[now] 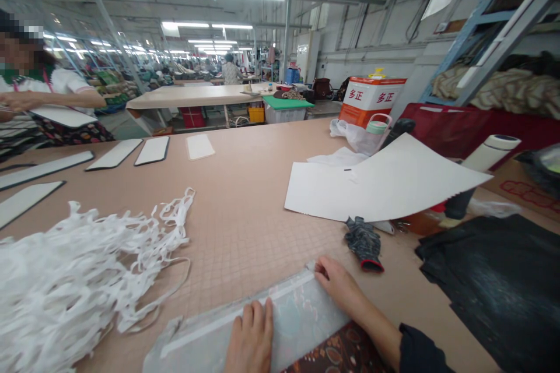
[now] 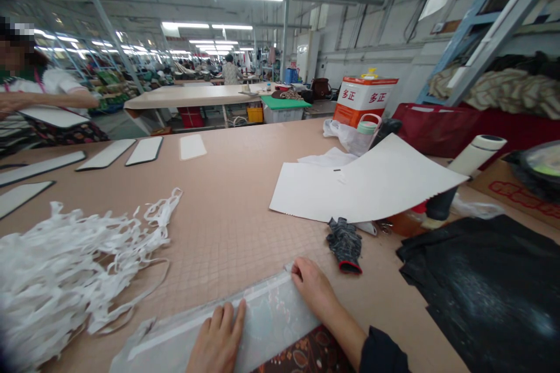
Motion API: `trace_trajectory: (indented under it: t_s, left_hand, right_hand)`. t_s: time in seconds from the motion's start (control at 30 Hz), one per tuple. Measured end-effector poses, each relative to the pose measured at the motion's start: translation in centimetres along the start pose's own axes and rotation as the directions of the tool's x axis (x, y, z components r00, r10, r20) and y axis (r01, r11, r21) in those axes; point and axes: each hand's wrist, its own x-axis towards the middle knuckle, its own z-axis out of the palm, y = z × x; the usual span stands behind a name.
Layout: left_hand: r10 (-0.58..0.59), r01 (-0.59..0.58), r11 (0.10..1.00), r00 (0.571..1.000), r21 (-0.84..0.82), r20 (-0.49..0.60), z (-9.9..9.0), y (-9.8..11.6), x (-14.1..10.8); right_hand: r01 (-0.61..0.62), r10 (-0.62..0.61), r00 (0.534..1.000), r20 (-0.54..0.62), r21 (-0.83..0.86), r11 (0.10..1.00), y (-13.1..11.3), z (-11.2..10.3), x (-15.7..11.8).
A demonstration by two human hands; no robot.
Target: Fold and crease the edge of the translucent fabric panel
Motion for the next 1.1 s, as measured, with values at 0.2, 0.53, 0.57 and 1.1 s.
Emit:
trace_trajectory:
  t_s: [0.2,0.53,0.57,1.1]
  left_hand:
    - [0.0,0.0,1.0,1.0,-0.024,-0.02,-0.1,0.0,0.0]
    - [0.002,-0.002,1.0,1.0,0.009,-0.004,0.3,-0.1,0.1]
    - [0.002,-0.002,1.0,1.0,0.004,-0.005,0.3,-0.1,0.1]
    - [-0.004,0.011,0.993,0.998,-0.12,0.055,-0.8,0.1,0.2]
  right_hand:
    - [-0.029,0.029,0.999,0.027,-0.002,1.0,-0.9,-0.4,0.2]
    - [-0.069,0.071,0.977,0.203,-0.017,0.997,-0.3,-1.3,2.4]
    - [-0.063,0.067,0.977,0.202,-0.025,0.998,-0.4,-1.4,2.4]
    - [0.411,-0.452,0.892,0.019,-0.455,0.79,-5.8,3.8,-2.1]
